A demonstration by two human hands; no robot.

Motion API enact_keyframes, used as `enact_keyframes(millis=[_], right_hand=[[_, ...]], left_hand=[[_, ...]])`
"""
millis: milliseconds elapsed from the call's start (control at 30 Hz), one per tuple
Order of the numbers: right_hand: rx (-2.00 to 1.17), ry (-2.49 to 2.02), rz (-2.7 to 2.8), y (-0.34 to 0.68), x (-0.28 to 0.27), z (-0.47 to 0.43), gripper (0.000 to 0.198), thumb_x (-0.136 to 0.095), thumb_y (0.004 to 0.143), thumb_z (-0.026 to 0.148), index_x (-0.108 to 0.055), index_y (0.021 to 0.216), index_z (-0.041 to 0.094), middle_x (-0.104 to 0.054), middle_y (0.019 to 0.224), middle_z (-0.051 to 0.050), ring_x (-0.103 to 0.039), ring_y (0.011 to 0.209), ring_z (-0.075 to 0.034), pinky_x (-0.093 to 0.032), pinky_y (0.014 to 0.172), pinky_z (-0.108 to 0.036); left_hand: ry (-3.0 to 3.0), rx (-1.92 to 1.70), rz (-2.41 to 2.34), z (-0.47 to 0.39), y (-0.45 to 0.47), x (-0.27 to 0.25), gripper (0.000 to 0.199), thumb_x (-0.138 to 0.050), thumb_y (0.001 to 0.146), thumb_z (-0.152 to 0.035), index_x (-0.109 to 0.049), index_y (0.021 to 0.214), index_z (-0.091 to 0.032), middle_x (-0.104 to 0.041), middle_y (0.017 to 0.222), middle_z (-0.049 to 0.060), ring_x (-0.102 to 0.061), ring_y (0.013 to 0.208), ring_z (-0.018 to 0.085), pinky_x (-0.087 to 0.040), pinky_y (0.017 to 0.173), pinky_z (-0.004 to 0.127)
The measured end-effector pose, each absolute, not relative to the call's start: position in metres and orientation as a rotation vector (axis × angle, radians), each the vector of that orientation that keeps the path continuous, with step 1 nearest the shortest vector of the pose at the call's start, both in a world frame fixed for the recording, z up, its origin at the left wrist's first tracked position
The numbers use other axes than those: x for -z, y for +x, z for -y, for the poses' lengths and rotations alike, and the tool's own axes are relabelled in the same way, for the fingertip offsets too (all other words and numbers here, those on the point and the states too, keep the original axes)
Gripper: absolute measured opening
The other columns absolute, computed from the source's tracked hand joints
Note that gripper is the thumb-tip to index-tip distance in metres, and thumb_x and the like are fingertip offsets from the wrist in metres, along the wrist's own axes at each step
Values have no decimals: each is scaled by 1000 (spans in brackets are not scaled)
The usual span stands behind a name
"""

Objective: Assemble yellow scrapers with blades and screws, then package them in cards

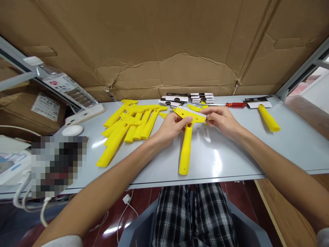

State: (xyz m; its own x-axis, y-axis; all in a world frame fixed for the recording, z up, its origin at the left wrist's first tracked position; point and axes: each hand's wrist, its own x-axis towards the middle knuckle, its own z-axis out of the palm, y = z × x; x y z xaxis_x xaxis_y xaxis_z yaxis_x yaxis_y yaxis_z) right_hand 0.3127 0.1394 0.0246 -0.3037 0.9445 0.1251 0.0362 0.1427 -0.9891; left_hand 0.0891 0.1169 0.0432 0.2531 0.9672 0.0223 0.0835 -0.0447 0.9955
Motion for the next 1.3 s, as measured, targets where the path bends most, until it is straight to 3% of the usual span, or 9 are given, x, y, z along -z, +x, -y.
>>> enact_keyframes(millis=[67,233,500,933,1300], right_hand=[[-1361,-919,1456,314,-23,-140,21,-71,89,32,-83,102,20,-63,79,-2,-51,65,-10,-44,64,-27],[-1329,-946,1517,313,-18,-142,40,-85,82,52,-84,104,18,-67,81,-4,-52,64,-9,-44,62,-27],[-1373,-952,1519,312,-16,-139,42,-89,78,54,-86,103,20,-75,90,-7,-58,73,-12,-46,66,-28],[-1403,-947,1539,321,-25,-142,42,-92,76,51,-85,102,19,-75,94,-7,-60,77,-11,-45,67,-26],[-1375,-957,1577,318,-26,-138,41,-89,79,52,-85,103,18,-72,84,-6,-53,70,-10,-44,66,-29]], left_hand=[[1438,-988,-1052,-117,88,-42,33,-83,81,-42,-71,65,-16,-67,70,5,-57,66,16,-47,65,29],[1500,-942,-1019,-114,89,-42,39,-81,81,-49,-69,65,-16,-64,66,3,-52,62,14,-45,62,28],[1535,-921,-959,-114,91,-37,42,-80,80,-53,-66,63,-17,-60,61,2,-48,58,13,-40,58,28],[1460,-950,-929,-117,89,-28,40,-82,81,-53,-73,75,-14,-71,77,7,-61,71,16,-49,68,29],[1520,-935,-952,-116,88,-32,45,-79,82,-56,-67,65,-17,-63,64,3,-49,59,13,-38,58,28]])
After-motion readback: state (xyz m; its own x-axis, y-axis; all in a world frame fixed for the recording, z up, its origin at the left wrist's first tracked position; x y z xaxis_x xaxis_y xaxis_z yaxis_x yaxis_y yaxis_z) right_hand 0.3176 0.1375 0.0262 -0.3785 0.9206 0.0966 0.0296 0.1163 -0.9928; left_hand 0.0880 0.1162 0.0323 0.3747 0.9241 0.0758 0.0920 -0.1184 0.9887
